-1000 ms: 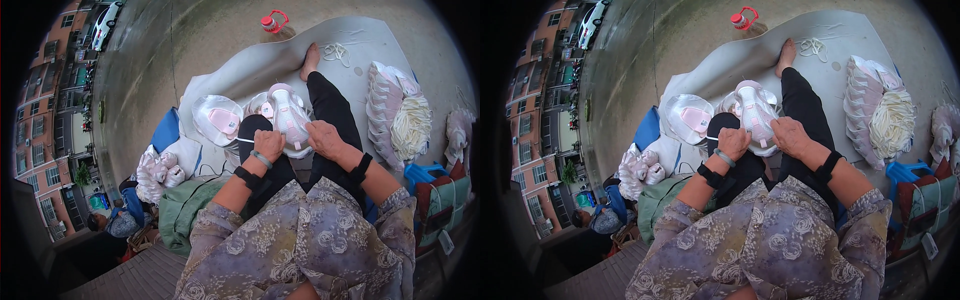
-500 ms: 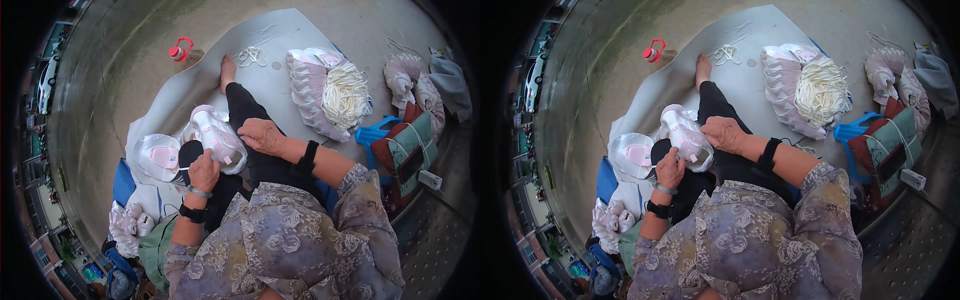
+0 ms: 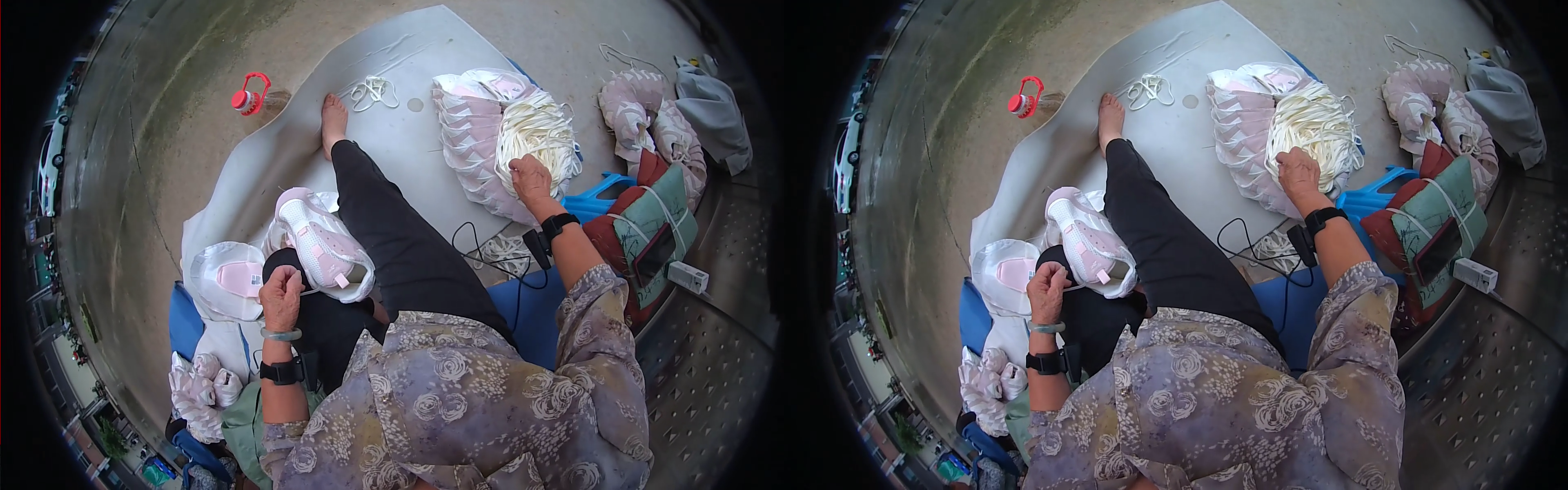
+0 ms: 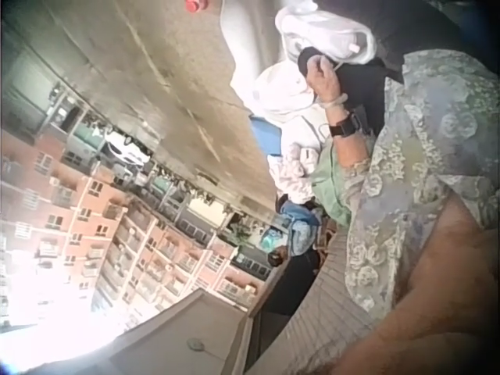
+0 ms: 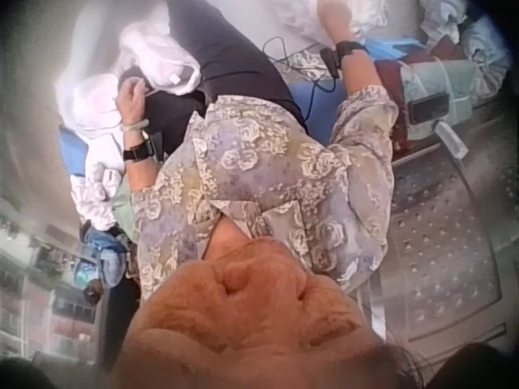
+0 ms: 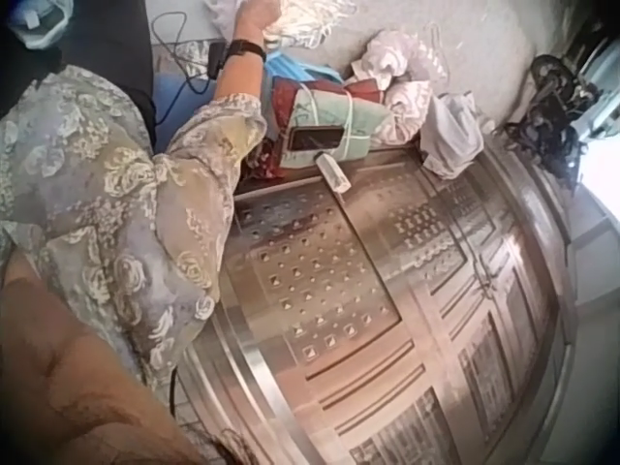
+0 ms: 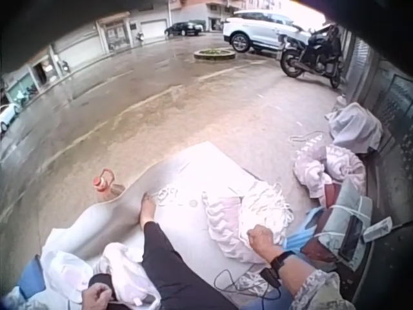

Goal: Lacing a pair of pink and white sneakers.

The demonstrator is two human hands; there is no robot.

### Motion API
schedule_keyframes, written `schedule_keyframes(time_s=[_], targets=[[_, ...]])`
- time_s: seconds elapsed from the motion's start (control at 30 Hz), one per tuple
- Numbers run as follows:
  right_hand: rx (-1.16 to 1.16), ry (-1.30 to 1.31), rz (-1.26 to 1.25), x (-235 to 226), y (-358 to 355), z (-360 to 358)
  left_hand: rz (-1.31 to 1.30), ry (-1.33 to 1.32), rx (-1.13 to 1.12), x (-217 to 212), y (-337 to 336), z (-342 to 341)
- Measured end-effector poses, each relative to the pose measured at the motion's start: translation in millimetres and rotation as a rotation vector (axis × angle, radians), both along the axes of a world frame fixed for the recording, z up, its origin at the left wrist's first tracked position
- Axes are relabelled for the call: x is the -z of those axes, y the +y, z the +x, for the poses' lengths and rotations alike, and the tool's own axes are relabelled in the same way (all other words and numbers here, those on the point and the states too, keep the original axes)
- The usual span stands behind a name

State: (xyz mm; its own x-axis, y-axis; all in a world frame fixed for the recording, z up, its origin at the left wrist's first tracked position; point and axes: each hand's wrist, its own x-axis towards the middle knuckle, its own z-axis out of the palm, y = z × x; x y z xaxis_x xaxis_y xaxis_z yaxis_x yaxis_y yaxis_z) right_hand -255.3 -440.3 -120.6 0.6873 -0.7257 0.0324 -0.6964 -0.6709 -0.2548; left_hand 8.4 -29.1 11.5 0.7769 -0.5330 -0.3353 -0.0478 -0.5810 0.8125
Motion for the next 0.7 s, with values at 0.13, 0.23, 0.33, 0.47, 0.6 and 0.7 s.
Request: schedule_keyframes(time_s=[0.13,0.23,0.33,0.47,0.6,0.7], targets=[[-0.022,0.156,-0.023,10.9,5.9,13.4,-0.020,0.054,-0.044,-2.8,-0.3,3.6],[0.029,0.186,0.016,21.4,10.4,14.5,-0.034,0.090,-0.065,-1.1,3.1,6.7],[0.023,0.108,-0.045,25.4,16.6,11.6,-0.033,0.076,-0.045,-3.1,2.9,5.9],[-0.154,-0.026,-0.046,-14.5,36.1,38.4,-0.076,-0.020,0.008,-24.8,-20.1,0.6],[-0.600,-0.420,0.359,-109.6,113.2,92.3,-0.405,0.075,0.235,-58.3,-62.0,-16.3],[-1.048,-0.512,0.616,-187.9,178.0,112.3,-0.688,0.316,0.302,-75.8,-90.8,-36.9]])
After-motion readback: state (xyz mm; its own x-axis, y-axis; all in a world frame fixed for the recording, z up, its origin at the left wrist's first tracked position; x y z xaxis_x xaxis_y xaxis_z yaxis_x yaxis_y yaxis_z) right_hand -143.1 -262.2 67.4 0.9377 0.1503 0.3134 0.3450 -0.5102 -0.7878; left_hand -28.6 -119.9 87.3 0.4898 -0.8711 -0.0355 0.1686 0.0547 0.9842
